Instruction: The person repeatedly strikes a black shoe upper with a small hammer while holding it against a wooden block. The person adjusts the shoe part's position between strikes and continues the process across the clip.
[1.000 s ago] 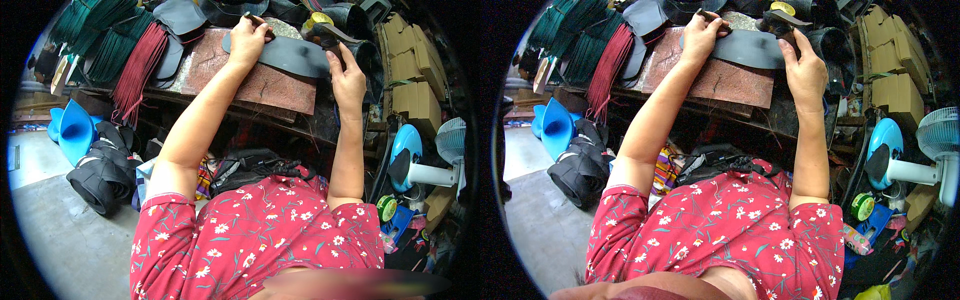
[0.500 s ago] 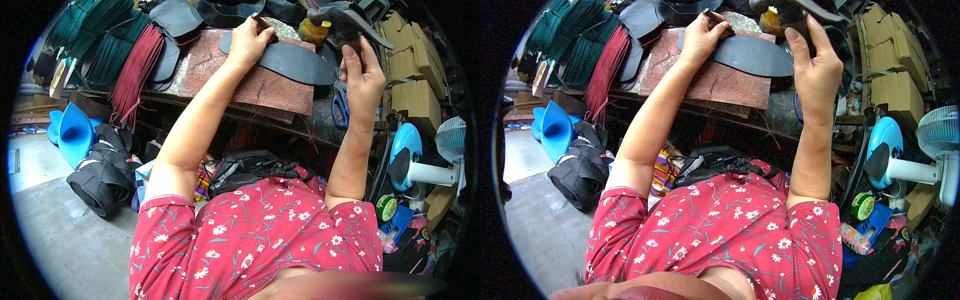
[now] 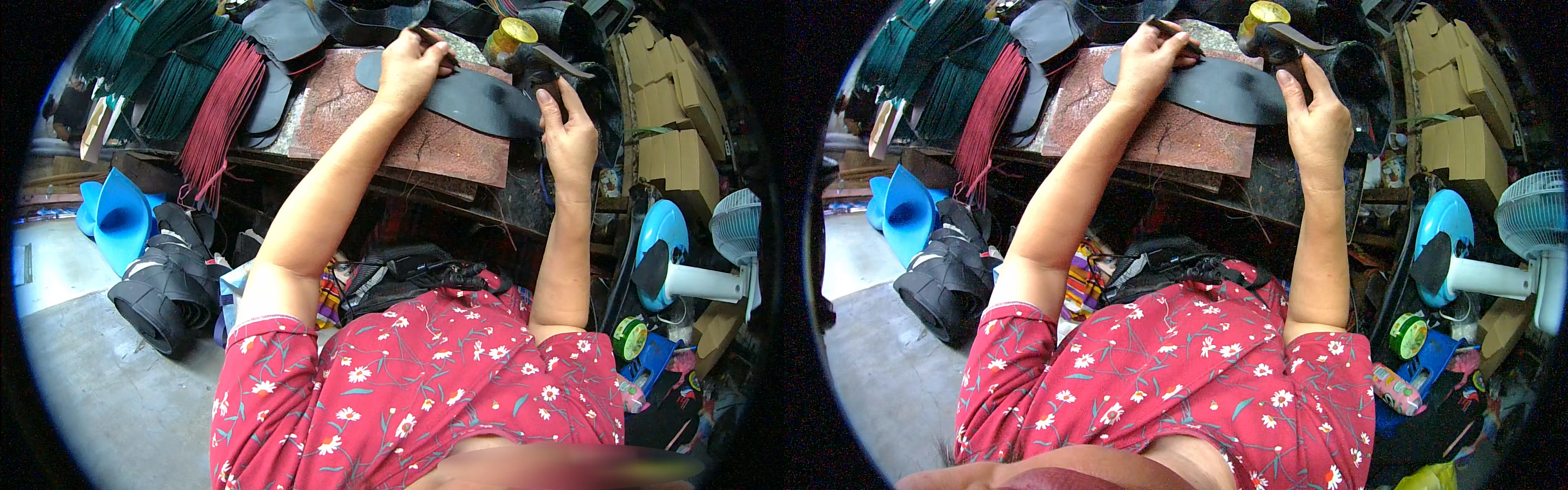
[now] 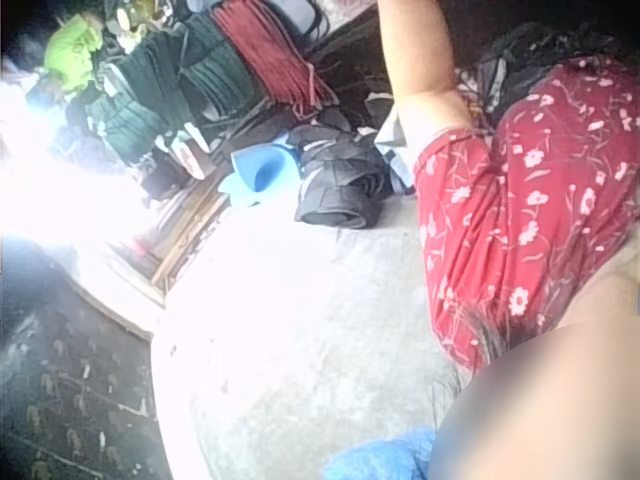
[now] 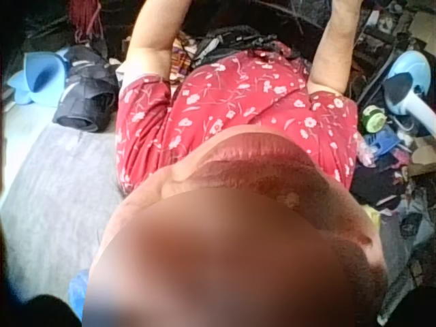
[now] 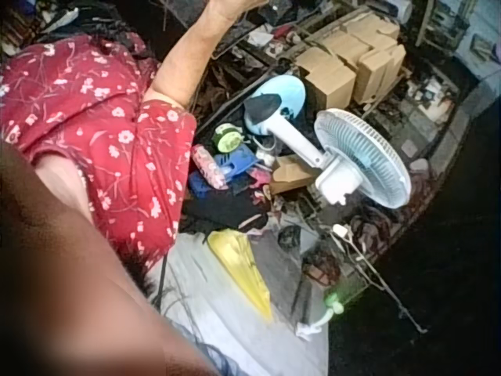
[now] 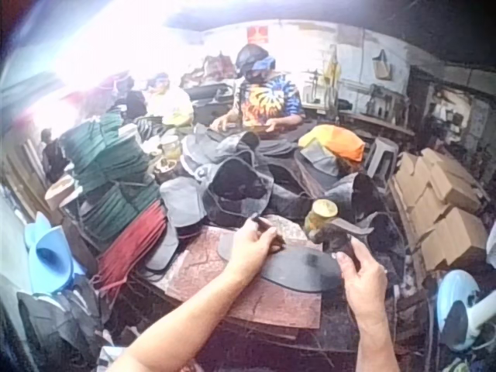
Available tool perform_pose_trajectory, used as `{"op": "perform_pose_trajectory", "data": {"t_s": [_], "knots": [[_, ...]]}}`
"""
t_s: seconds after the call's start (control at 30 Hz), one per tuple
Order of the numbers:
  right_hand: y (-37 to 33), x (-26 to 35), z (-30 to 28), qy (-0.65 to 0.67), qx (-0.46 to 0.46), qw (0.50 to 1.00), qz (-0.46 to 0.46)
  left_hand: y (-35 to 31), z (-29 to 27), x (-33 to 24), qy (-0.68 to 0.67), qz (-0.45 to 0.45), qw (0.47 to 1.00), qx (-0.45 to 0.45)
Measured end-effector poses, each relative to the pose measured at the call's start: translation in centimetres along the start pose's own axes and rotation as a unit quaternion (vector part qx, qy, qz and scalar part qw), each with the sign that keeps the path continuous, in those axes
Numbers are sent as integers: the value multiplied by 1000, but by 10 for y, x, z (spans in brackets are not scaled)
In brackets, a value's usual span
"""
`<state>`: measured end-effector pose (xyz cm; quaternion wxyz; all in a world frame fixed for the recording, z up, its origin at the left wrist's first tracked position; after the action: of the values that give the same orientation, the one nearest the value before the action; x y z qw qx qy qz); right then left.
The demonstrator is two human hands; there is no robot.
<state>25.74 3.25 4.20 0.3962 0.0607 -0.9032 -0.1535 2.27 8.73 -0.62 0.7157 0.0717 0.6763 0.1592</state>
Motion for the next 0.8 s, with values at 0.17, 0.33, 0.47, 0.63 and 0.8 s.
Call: {"op": "perform_pose_trajectory", "data": {"t_s": [0.17, 0.33, 0.47, 0.63, 0.8], "knots": [[-8, 49, -31, 145, -41, 979, -139, -5, 6, -10, 243, 119, 963, 5], [-16, 64, -26, 35, -77, 977, -198, -15, 27, -25, 428, 222, 875, 45], [-2, 30, 1, -53, -13, 996, -64, -14, 29, -24, 416, 219, 882, 26], [3, 13, 16, -170, 69, 983, -22, 3, -4, -10, -81, 6, 994, -76], [1, 13, 21, -175, 61, 982, -24, 1, -46, -18, -28, 48, 997, -62]]}}
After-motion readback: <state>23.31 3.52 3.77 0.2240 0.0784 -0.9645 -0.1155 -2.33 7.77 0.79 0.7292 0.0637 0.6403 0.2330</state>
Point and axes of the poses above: each hand's wrist, its own y-axis towards the middle knuckle, its own z-axis out of the palm, x = y × z, the point moved 3 cm from there along y, towards the middle knuckle, and after that the axes turned 6 degrees about x, right-handed, at the moved point
